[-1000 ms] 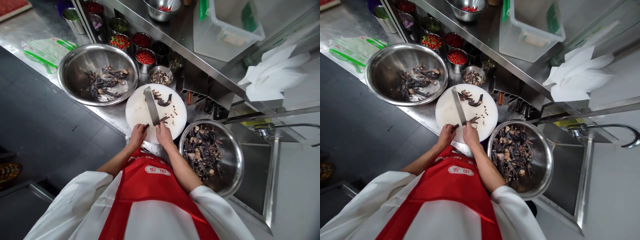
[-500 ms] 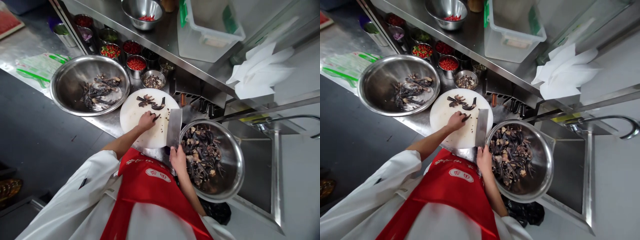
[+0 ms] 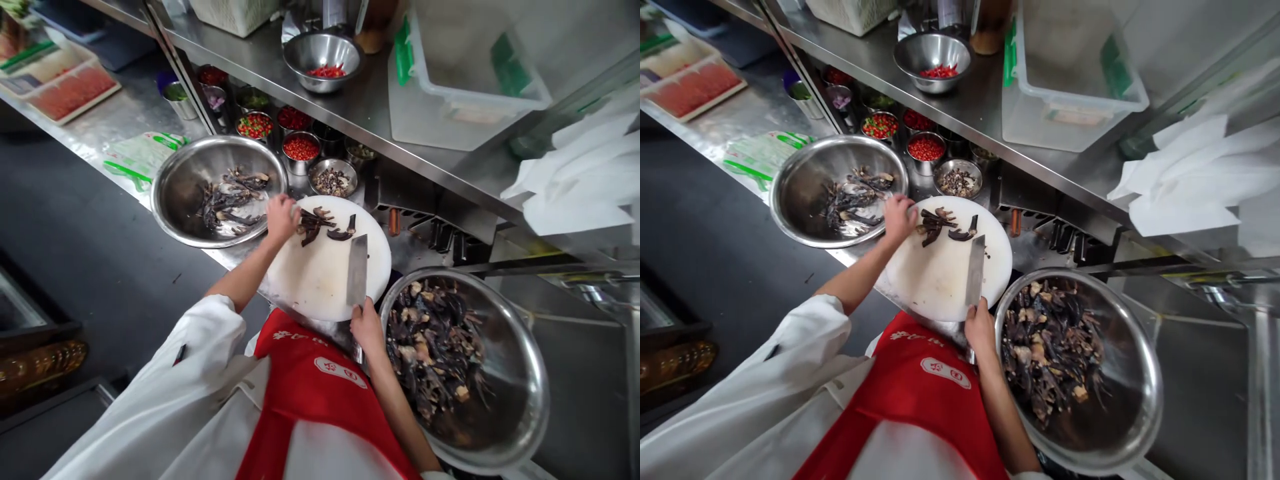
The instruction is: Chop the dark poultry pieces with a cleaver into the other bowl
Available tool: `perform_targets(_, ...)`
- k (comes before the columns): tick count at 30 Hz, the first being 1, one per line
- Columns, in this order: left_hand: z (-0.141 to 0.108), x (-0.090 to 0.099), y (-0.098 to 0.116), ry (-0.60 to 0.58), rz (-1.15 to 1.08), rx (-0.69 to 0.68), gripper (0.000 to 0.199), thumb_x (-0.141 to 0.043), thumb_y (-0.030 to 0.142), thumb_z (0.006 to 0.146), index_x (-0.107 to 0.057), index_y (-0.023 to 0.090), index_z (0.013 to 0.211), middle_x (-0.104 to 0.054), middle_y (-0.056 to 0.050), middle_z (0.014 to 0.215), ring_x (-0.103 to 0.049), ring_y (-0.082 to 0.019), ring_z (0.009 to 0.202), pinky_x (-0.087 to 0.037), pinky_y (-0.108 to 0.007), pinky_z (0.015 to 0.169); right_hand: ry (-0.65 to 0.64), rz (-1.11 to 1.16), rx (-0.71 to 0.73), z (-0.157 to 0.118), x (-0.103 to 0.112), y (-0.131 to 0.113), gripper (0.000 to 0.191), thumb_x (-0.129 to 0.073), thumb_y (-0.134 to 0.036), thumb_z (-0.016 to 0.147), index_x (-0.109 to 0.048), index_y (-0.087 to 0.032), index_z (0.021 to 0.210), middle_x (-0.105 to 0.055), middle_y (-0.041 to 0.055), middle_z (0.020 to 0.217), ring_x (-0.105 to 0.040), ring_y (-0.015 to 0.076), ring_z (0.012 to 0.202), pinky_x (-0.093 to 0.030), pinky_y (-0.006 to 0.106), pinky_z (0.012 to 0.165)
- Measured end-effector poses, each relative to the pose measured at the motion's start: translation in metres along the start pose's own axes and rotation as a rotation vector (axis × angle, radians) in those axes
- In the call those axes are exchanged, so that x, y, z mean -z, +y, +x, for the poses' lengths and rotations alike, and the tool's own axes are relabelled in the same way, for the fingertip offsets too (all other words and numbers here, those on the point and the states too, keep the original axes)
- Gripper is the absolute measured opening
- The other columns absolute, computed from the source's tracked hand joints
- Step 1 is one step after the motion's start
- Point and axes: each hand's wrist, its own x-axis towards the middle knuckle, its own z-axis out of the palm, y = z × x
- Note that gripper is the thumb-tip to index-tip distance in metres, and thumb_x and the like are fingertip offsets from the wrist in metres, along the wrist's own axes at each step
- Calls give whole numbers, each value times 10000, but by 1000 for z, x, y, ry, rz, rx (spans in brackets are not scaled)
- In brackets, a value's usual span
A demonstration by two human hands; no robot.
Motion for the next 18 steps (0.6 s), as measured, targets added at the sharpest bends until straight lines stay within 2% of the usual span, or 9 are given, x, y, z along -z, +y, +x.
perform_targets(1,17,10,-16,23,30,36,258,-501,332,891,-621,175,1057,-525,-138,1209,-466,-290,1150,-372,-451,964,7,-30,21,0,1,-1,247,-393,-353,852,-506,-217,1026,-577,-2,595,-572,200,499,-404,280,465)
perform_targets(2,34,18,-34,-5,63,67,252,-488,306,895,-614,152,1050,-533,-149,1205,-475,-285,1148,-370,-440,974,3,-42,37,-1,1,-2,261,-394,-355,852,-518,-221,1037,-595,9,613,-583,209,516,-409,287,471)
perform_targets(3,49,25,-55,-94,98,96,237,-475,278,898,-612,124,1015,-554,-160,1176,-494,-272,1127,-367,-424,985,-13,-44,53,-4,1,-1,269,-394,-363,853,-531,-227,1041,-612,18,634,-595,218,534,-416,295,475)
perform_targets(5,70,35,-96,-412,178,166,193,-483,228,886,-608,80,886,-618,-153,1021,-543,-222,1024,-379,-376,983,-49,-46,71,-9,-2,2,278,-387,-382,859,-550,-243,1036,-630,29,661,-616,239,567,-430,313,477)
perform_targets(7,75,38,-131,-651,215,228,179,-548,208,840,-584,81,719,-633,-89,763,-566,-168,876,-414,-325,942,-78,-55,68,-13,-6,6,288,-373,-394,869,-558,-250,1036,-633,32,668,-629,252,587,-442,325,482)
perform_targets(9,68,39,-155,-775,231,283,204,-629,196,763,-550,102,600,-567,-31,567,-565,-155,778,-439,-320,905,-85,-70,50,-14,-10,8,307,-365,-390,876,-557,-235,1058,-635,32,669,-636,248,601,-452,322,496)
perform_targets(12,52,38,-171,-916,268,348,163,-700,158,637,-566,103,562,-546,-26,502,-589,-201,758,-447,-377,883,-91,-91,26,-12,-11,7,344,-368,-367,882,-542,-181,1113,-642,33,677,-635,223,611,-457,296,528)
perform_targets(15,47,40,-174,-1052,280,368,135,-701,165,587,-650,78,677,-626,-77,597,-615,-244,773,-462,-356,821,-112,-102,29,-10,-9,5,361,-368,-356,889,-532,-156,1141,-655,42,702,-625,206,609,-449,280,540)
perform_targets(18,52,52,-171,-1022,271,278,295,-670,259,660,-684,89,900,-689,-127,806,-635,-273,833,-468,-329,789,-132,-119,41,-9,-7,4,359,-356,-353,897,-527,-160,1147,-659,48,716,-622,203,610,-438,274,536)
